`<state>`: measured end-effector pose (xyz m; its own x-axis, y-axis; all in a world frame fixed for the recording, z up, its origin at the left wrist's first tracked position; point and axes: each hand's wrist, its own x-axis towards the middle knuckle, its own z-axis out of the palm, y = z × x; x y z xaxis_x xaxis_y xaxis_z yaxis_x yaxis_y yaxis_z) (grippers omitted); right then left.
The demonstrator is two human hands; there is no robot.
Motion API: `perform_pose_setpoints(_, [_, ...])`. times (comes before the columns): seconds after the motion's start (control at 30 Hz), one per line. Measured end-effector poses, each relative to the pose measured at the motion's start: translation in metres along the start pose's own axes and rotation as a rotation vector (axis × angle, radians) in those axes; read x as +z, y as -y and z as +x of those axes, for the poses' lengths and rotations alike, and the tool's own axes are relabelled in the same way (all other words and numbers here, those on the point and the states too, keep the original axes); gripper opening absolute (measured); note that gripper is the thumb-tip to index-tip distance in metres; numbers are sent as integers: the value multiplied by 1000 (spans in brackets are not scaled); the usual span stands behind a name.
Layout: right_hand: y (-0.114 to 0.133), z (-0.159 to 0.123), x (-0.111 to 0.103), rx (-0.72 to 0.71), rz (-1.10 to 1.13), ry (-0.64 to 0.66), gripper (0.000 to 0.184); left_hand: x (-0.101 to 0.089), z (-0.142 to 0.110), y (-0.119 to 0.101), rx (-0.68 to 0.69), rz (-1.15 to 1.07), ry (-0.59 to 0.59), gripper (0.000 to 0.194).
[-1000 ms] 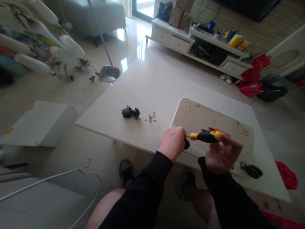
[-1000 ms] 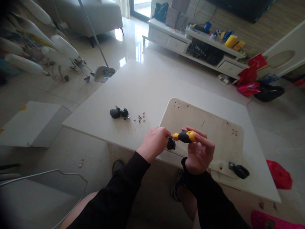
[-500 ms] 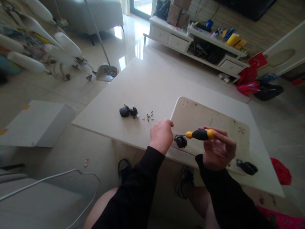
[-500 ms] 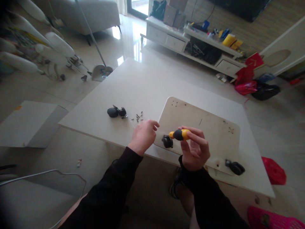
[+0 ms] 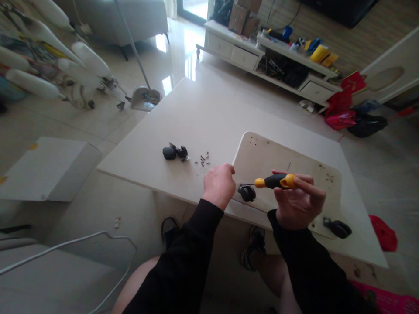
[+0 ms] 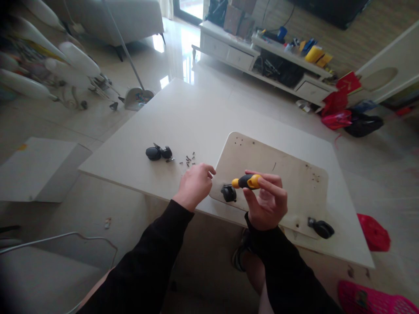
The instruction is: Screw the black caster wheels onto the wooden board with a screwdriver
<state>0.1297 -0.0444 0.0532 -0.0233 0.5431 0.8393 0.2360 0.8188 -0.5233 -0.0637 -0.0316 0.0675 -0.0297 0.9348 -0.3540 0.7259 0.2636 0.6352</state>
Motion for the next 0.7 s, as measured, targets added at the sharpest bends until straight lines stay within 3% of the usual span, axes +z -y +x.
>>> perform_pose_setpoints(0.07, [0,1,0,-13,-6,-8,57,-1,0,0,-2,0,3,41])
perform_pose_setpoints(0.23, [1,-2,1,22,28,5,45,0,-1,0,-2,0,8,41])
perform_pose_setpoints(0.5, [-3,-2,-5,-53,-106,9,60,0,0,-1,9,1,12,40])
perform_pose_setpoints(0.7, [-3,-6,-4,-26,-97,71,56,-1,-1,-2,3,-2,27,41])
